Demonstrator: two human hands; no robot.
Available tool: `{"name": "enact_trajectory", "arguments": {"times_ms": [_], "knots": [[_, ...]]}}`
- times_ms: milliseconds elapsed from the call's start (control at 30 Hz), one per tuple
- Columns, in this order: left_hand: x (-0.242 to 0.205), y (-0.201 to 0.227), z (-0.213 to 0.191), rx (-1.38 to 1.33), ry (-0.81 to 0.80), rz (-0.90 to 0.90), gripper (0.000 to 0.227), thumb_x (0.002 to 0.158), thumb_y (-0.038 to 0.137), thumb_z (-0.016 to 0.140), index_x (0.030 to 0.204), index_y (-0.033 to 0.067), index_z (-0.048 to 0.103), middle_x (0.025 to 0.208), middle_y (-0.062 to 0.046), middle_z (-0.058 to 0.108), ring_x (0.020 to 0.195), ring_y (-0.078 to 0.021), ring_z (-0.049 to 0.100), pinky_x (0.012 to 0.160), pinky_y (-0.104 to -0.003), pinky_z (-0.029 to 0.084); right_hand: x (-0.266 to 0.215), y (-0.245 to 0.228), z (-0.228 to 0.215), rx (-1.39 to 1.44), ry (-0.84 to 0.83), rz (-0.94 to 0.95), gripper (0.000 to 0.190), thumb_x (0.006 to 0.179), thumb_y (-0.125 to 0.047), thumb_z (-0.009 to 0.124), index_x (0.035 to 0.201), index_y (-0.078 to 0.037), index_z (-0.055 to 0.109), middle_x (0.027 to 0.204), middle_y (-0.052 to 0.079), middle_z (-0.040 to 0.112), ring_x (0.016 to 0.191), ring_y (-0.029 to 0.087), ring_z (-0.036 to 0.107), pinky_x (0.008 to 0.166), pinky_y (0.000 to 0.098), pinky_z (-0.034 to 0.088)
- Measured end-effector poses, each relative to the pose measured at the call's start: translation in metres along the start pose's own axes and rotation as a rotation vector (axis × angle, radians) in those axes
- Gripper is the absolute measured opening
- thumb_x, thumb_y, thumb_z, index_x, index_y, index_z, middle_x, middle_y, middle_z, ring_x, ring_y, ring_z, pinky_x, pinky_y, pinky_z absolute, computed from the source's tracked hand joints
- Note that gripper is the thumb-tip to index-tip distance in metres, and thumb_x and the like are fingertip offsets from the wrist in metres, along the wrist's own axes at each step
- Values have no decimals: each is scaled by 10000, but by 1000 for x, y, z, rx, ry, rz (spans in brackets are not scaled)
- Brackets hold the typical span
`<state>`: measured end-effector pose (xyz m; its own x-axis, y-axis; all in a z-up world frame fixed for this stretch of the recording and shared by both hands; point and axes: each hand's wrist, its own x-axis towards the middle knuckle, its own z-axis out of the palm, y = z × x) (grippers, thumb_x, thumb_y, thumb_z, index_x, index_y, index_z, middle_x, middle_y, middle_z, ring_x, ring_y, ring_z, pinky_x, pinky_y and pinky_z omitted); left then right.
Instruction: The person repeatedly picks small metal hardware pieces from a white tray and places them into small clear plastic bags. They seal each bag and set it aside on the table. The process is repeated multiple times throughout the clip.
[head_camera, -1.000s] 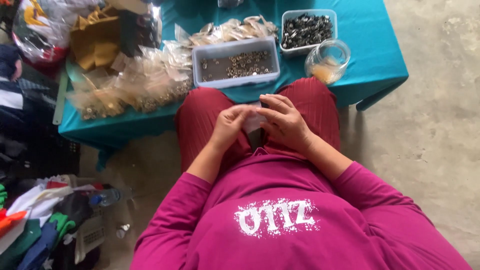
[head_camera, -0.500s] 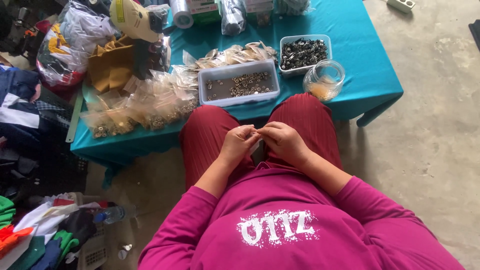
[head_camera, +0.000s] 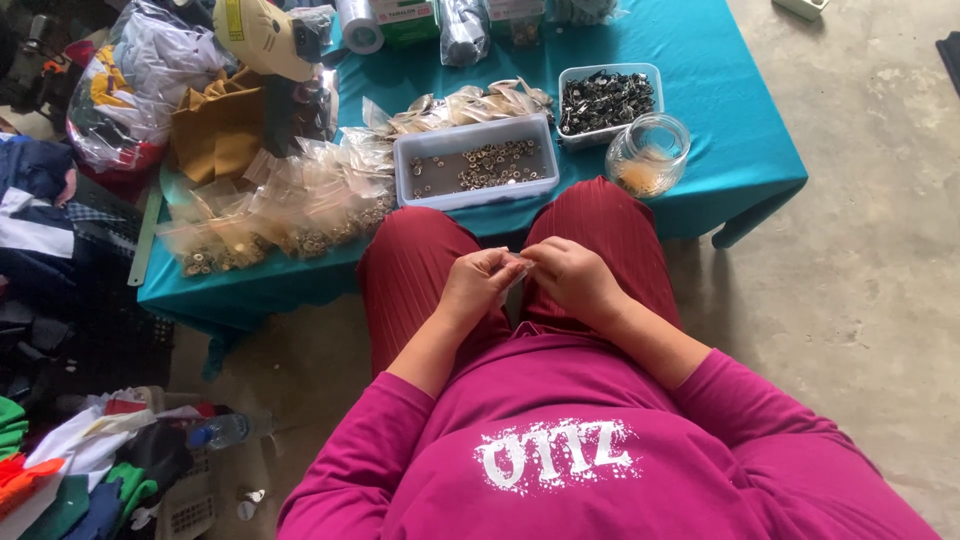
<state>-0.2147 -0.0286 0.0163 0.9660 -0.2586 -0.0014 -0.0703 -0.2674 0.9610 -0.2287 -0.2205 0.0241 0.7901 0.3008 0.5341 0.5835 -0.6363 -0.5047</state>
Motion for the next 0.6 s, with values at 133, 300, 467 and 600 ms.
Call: {"name": "enact_trajectory", "arguments": {"times_ms": [133,300,467,600], "knots": [[5,-26,1,59,-21,33,88,907,201,788,878,117,788,921,-86,790,1190,-255,691,1011,-384,540,1,-4,-4,207,-28,145,121,877,-115,756,977,-174,720,868,-1,695,844,227,718,695,334,588],[9,-52,4,77,-115,49,189,992,288,720,981,110,782,1091,-113,782,1232,-296,654,1023,-434,530,3,2,-2,508,-233,613,208,865,-91,780,1055,-168,746,833,-8,768,814,72,694,758,271,567],[2,-31,2,80,-214,-11,278,1060,390,607,1134,181,774,1099,-77,783,1199,-277,671,992,-439,542,1,16,11,617,-284,726,220,824,-35,810,1014,-131,758,835,12,783,813,82,709,758,279,574],[1,-3,-2,75,-285,1,329,1079,414,553,1196,184,757,1118,-104,774,1129,-275,710,969,-440,564,-8,24,11,678,-446,763,190,850,-53,795,1032,-109,783,819,60,803,743,101,724,652,283,595]]}}
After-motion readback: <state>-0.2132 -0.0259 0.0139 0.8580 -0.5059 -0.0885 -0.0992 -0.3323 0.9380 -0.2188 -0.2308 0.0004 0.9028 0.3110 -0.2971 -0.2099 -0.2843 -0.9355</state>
